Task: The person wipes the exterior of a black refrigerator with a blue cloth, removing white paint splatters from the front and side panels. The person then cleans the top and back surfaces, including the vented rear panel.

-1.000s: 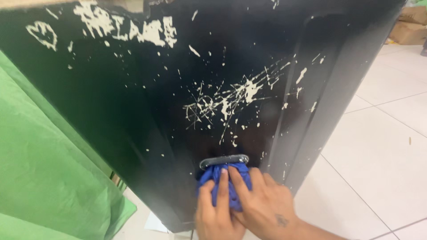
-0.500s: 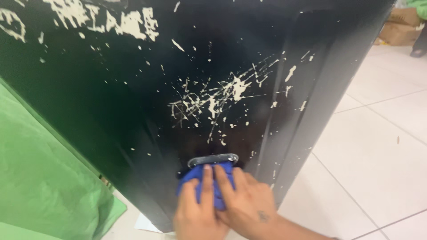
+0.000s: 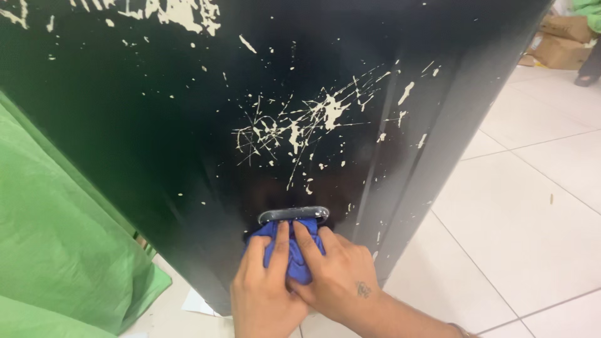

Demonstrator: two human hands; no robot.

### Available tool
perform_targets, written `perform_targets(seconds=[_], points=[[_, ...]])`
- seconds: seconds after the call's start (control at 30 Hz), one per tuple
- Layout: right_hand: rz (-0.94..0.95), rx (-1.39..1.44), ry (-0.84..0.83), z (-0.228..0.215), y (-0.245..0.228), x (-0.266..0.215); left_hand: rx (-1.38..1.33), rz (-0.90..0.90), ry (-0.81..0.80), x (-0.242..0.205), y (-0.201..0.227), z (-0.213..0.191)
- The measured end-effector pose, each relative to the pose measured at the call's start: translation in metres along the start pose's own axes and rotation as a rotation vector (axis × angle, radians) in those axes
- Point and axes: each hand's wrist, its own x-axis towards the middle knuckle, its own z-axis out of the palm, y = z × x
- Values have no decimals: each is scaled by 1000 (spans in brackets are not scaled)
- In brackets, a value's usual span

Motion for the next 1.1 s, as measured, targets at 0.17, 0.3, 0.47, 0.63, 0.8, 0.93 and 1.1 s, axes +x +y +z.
perform_targets(seconds=[0.17, 0.3, 0.47, 0.63, 0.8, 0.93, 1.1], points=[[63, -69, -73, -14, 3, 3, -109, -29, -72, 17, 18, -5], [54, 0, -42, 7, -7, 9, -33, -5, -74, 15, 3, -19], [19, -24, -59, 7, 8, -8, -111, -11, -110, 4, 2, -4], [8, -77, -14, 12, 8, -1, -49, 20, -162, 6, -3, -8], [-150, -16, 182, 49, 12, -16, 63, -40, -21, -21, -27, 12], [-273, -62, 225, 42, 28, -31, 20, 29, 64, -49, -26, 52], [-263, -138, 192, 31, 44, -39, 9, -33, 3, -51, -3, 65]])
